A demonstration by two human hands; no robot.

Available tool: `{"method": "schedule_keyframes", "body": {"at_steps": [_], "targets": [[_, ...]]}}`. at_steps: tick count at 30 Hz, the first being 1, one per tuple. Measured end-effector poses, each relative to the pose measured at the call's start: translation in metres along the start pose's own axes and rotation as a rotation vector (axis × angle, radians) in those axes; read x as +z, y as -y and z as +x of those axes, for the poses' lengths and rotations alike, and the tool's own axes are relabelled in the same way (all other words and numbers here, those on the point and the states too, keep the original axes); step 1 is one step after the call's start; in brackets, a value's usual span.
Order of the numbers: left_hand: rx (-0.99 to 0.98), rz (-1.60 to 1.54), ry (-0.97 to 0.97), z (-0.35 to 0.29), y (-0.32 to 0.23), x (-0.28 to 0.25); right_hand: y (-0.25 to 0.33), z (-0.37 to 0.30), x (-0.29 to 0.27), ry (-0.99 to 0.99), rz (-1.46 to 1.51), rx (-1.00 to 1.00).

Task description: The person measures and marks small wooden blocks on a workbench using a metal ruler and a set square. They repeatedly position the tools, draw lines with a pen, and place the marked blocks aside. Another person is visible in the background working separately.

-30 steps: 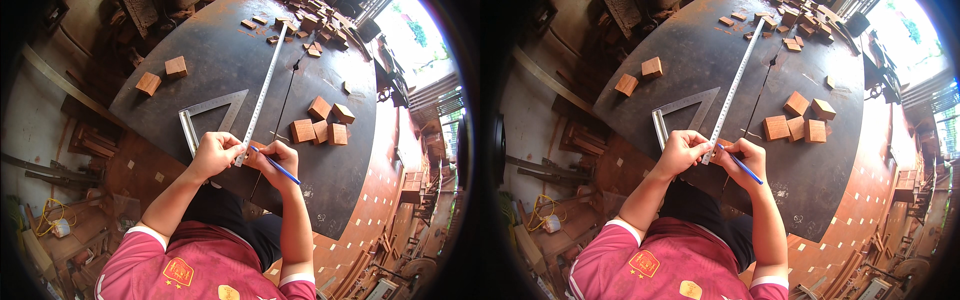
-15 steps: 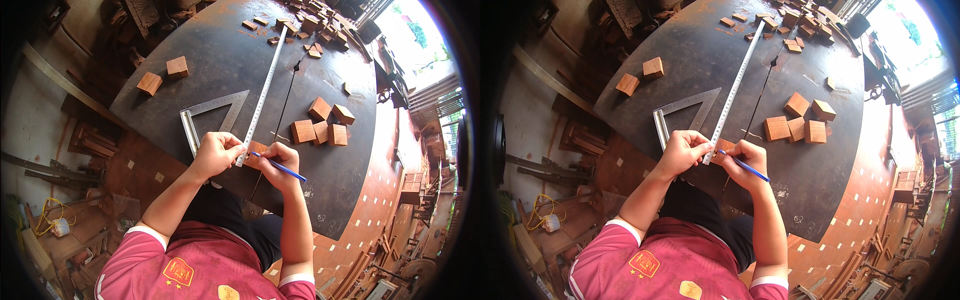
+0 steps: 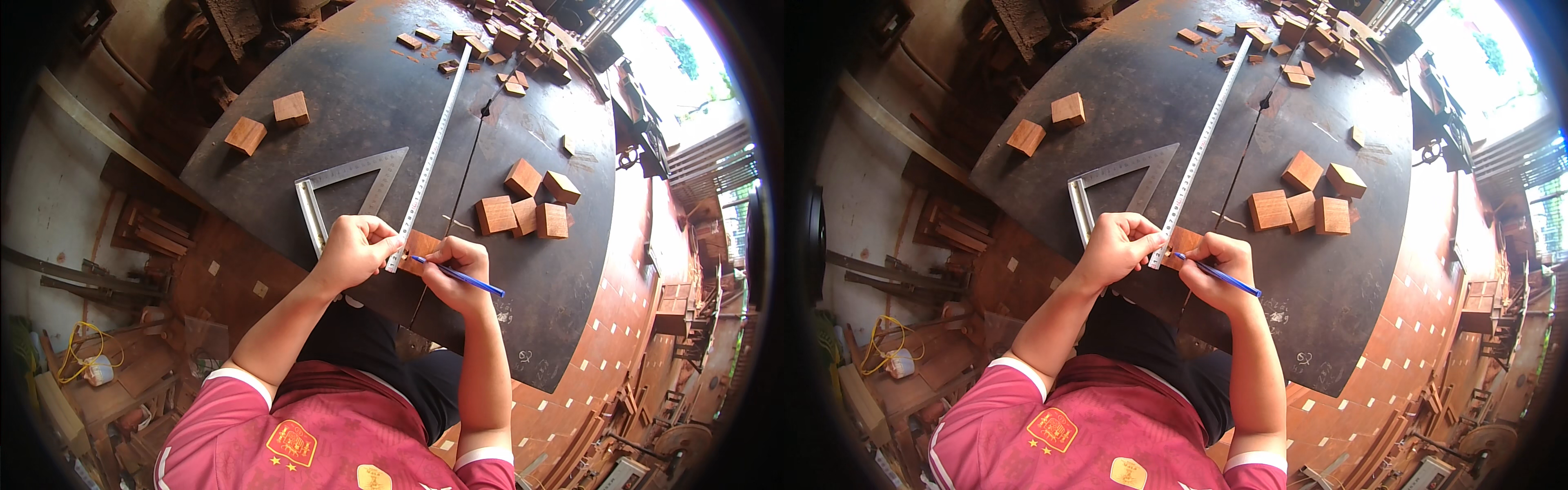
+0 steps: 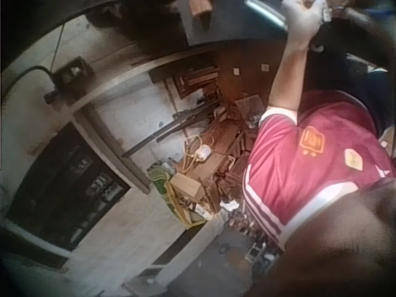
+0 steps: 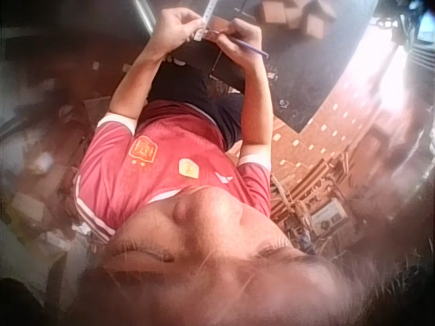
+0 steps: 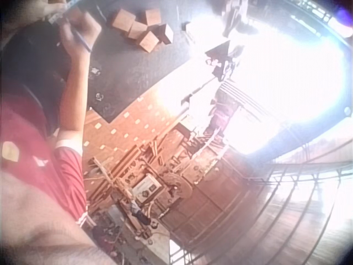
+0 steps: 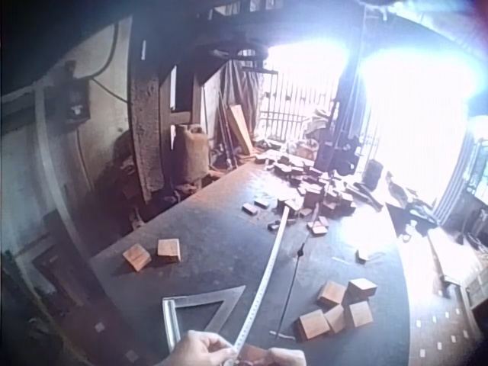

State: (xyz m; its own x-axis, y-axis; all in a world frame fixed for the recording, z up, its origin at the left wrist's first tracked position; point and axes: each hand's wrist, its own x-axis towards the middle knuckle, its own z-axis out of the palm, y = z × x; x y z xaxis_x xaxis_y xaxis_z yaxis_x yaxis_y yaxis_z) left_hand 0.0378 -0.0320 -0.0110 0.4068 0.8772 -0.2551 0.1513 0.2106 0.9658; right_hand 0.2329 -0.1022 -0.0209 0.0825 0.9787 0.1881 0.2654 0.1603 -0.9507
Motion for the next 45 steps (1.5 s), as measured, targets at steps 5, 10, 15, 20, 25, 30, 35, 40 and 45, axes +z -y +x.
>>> {"method": "schedule_keyframes", "body": {"at_steps": [5,10,15,20,25,30,35,40,45], "targets": [[-0.002,0.002,-0.005,0.0,-0.001,0.0,0.004,0.002,0.0,-0.002,-0.012,0.007],[-0.008,0.011,-0.007,-0.001,-0.003,0.0,-0.002,0.001,-0.001,-0.022,-0.02,0.001],[0.002,0.003,0.004,0.0,-0.002,0.0,-0.005,0.0,0.005,-0.094,0.105,0.079],[-0.001,0.006,-0.002,0.0,-0.002,0.0,-0.002,0.001,0.008,-0.122,0.082,0.069],[-0.005,0.008,0.001,0.0,-0.002,0.0,-0.002,0.0,0.006,-0.079,0.079,0.114],[0.002,0.017,-0.002,0.0,-0.002,0.0,-0.004,0.002,0.007,-0.087,0.036,0.058],[0.001,0.019,-0.006,0.0,-0.002,0.0,-0.008,0.002,0.007,-0.087,0.021,0.053],[-0.001,0.013,-0.007,0.0,0.0,0.0,0.0,0.001,0.007,-0.068,0.028,0.056],[-0.011,0.025,-0.014,-0.001,-0.002,0.001,0.0,-0.001,0.004,-0.117,0.118,0.081]]}}
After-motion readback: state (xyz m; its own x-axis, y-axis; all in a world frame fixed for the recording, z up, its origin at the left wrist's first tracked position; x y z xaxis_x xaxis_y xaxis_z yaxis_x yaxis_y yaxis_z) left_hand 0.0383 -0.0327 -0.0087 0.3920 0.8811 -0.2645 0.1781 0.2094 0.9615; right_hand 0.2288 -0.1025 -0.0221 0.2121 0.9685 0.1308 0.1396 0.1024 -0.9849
